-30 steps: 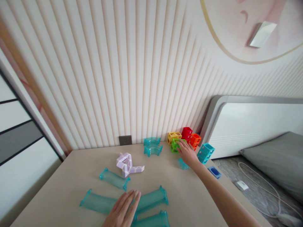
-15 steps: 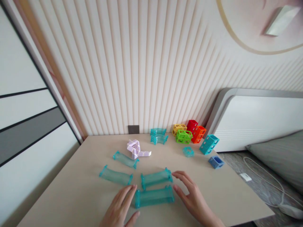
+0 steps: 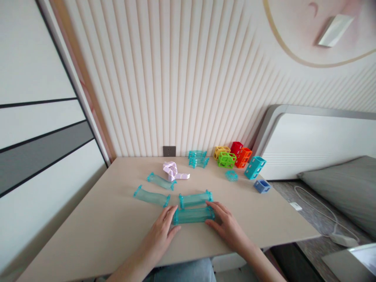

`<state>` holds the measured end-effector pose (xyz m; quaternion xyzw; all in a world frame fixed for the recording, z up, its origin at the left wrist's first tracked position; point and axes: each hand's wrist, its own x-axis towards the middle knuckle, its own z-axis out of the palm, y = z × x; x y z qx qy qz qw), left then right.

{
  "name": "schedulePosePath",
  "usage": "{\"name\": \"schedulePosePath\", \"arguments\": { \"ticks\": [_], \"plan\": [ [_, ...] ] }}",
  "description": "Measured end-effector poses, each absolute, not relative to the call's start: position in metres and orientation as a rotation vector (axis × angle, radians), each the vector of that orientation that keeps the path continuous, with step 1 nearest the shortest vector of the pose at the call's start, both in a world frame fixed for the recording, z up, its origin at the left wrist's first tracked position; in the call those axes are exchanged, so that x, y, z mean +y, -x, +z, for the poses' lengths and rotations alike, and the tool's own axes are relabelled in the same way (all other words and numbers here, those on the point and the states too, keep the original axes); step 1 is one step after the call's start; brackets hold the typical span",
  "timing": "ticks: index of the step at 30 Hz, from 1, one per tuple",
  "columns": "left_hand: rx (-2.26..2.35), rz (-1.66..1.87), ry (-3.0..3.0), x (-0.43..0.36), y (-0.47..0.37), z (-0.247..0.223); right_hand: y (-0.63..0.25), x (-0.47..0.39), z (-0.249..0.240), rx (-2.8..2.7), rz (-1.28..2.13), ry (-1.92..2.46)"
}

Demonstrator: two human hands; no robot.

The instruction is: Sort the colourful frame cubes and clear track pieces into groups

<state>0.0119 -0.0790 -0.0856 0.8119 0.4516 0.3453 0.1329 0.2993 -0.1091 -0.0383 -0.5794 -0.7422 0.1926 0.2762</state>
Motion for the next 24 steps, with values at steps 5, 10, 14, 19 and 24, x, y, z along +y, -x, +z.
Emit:
{"name": "schedulePosePath", "arguments": {
  "ticks": [5, 10, 14, 19, 24],
  "plan": [
    [1.244, 1.007, -2.28, -0.075, -0.012, -0.08, -0.297, -0.109, -0.036, -1.987, 0.479, 1.522],
    [1.166, 1.034, -2.158, -0.076, -0.011, -0.064, -0.292, -0.108, -0.037, -1.955, 0.46, 1.507],
    [1.161, 1.066, -2.052, -0.075, -0.009, -0.059, -0.289, -0.107, -0.038, -1.952, 0.432, 1.495],
    [1.133, 1.102, -2.005, -0.075, -0.008, -0.058, -0.285, -0.104, -0.04, -1.952, 0.417, 1.498],
    [1.142, 1.097, -1.995, -0.077, -0.007, -0.059, -0.284, -0.103, -0.041, -1.988, 0.432, 1.506]
  ]
}}
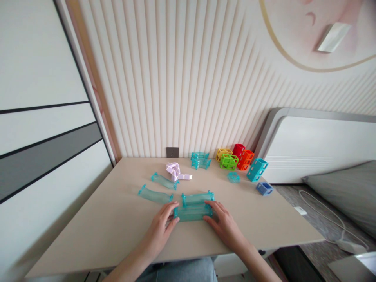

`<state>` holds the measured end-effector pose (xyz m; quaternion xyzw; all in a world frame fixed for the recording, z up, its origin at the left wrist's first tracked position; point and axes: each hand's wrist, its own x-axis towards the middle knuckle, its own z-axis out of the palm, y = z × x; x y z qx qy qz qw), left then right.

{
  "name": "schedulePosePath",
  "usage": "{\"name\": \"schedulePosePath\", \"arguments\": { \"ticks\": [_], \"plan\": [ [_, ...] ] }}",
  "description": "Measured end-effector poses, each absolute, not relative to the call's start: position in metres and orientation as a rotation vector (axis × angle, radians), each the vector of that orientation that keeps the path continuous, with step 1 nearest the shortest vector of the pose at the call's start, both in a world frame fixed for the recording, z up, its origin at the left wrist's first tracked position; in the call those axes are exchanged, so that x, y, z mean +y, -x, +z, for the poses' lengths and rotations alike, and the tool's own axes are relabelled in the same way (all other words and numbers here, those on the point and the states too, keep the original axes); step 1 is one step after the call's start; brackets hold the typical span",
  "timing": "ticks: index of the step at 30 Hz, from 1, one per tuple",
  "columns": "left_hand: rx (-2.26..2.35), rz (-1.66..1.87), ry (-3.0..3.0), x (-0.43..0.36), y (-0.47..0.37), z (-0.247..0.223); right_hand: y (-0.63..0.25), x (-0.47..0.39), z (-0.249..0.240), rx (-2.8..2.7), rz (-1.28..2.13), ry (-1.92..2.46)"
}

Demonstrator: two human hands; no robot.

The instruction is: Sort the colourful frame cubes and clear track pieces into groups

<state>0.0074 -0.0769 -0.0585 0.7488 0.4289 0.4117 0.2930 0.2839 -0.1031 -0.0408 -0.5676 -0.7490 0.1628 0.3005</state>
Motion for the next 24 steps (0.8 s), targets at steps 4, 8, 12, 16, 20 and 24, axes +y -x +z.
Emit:
{"name": "schedulePosePath", "arguments": {
  "ticks": [4, 8, 12, 16, 20, 24],
  "plan": [
    [1.126, 1.122, -1.976, -0.078, -0.007, -0.06, -0.285, -0.103, -0.041, -2.003, 0.432, 1.532],
    [1.158, 1.12, -1.986, -0.078, -0.007, -0.061, -0.285, -0.103, -0.04, -2.021, 0.424, 1.548],
    [1.193, 1.11, -1.996, -0.077, -0.007, -0.064, -0.284, -0.102, -0.04, -2.042, 0.375, 1.532],
    [1.183, 1.11, -1.998, -0.076, -0.007, -0.069, -0.283, -0.102, -0.04, -2.049, 0.354, 1.531],
    [1.169, 1.105, -1.968, -0.076, -0.007, -0.071, -0.287, -0.104, -0.037, -2.039, 0.264, 1.507],
    [1.153, 1.116, -1.969, -0.076, -0.007, -0.071, -0.304, -0.097, -0.027, -1.977, 0.074, 1.482]
  ]
}}
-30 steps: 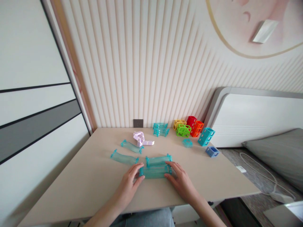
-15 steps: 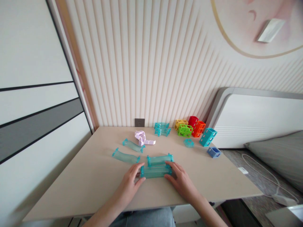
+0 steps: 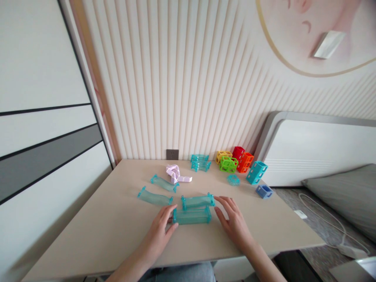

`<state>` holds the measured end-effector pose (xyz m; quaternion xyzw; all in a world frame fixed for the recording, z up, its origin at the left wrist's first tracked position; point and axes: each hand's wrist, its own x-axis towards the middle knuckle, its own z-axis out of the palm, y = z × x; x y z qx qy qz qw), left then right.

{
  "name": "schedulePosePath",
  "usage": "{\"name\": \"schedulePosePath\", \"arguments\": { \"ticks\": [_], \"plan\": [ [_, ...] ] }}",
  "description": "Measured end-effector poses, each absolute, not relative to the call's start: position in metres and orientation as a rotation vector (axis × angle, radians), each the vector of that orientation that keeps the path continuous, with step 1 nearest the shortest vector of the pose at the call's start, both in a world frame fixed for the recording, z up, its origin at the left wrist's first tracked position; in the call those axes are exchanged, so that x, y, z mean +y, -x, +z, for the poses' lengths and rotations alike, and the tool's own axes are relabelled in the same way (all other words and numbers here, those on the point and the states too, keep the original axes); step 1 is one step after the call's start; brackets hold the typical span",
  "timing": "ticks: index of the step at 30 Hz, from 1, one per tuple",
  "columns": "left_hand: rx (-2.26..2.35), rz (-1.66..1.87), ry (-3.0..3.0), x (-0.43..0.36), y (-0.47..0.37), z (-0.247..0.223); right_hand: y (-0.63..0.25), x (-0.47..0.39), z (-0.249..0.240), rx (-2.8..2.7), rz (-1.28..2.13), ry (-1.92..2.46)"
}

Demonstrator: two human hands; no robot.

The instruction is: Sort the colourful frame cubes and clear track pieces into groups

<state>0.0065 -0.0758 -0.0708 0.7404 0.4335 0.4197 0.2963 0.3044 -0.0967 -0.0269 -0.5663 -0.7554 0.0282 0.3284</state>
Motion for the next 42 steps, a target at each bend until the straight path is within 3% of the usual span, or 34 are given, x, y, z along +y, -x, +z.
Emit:
{"name": "schedulePosePath", "arguments": {
  "ticks": [6, 11, 28, 42],
  "plan": [
    [1.168, 1.148, -1.965, -0.074, -0.007, -0.074, -0.326, -0.061, -0.023, -2.288, 0.273, 1.421],
    [1.182, 1.149, -1.937, -0.071, -0.008, -0.08, -0.328, -0.044, -0.038, -2.216, 0.444, 1.447],
    [1.177, 1.13, -1.843, -0.069, -0.009, -0.081, -0.336, -0.046, -0.052, -1.955, 0.39, 1.361],
    [1.123, 1.103, -1.748, -0.067, -0.01, -0.087, -0.298, -0.069, -0.002, -2.245, 0.474, 1.223]
  ]
}}
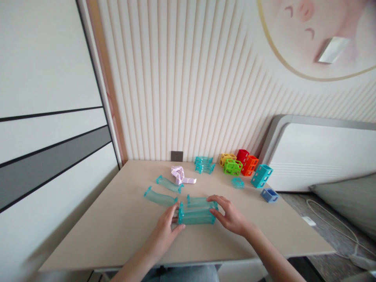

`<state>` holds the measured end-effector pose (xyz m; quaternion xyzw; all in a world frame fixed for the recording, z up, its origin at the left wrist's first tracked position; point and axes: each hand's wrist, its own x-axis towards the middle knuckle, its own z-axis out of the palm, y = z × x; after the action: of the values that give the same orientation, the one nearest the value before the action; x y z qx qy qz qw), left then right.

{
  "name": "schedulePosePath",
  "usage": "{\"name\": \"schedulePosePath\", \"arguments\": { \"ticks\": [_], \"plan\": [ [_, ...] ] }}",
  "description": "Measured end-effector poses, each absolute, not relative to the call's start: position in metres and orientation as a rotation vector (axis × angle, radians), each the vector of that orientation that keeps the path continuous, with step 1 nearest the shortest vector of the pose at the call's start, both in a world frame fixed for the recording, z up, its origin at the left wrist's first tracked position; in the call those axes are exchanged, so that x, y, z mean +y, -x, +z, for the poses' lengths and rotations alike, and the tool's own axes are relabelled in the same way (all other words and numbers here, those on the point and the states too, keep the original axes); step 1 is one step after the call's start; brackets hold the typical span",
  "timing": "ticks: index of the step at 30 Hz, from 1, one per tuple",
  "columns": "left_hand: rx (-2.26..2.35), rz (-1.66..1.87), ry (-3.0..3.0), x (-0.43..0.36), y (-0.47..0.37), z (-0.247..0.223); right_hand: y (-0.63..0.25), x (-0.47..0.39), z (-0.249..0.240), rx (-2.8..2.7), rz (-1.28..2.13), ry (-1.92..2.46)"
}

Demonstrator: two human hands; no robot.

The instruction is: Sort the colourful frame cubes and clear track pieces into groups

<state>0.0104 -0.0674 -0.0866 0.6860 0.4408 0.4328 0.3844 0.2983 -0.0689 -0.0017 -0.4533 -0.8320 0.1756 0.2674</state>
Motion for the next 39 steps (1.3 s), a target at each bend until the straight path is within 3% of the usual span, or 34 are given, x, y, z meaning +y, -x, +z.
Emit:
{"name": "schedulePosePath", "arguments": {
  "ticks": [22, 39],
  "plan": [
    [1.181, 1.141, -1.803, -0.068, -0.01, -0.08, -0.306, -0.072, -0.013, -2.213, 0.59, 1.263],
    [1.169, 1.162, -1.805, -0.067, -0.01, -0.084, -0.338, -0.051, -0.034, -2.016, 0.421, 1.341]
  ]
}}
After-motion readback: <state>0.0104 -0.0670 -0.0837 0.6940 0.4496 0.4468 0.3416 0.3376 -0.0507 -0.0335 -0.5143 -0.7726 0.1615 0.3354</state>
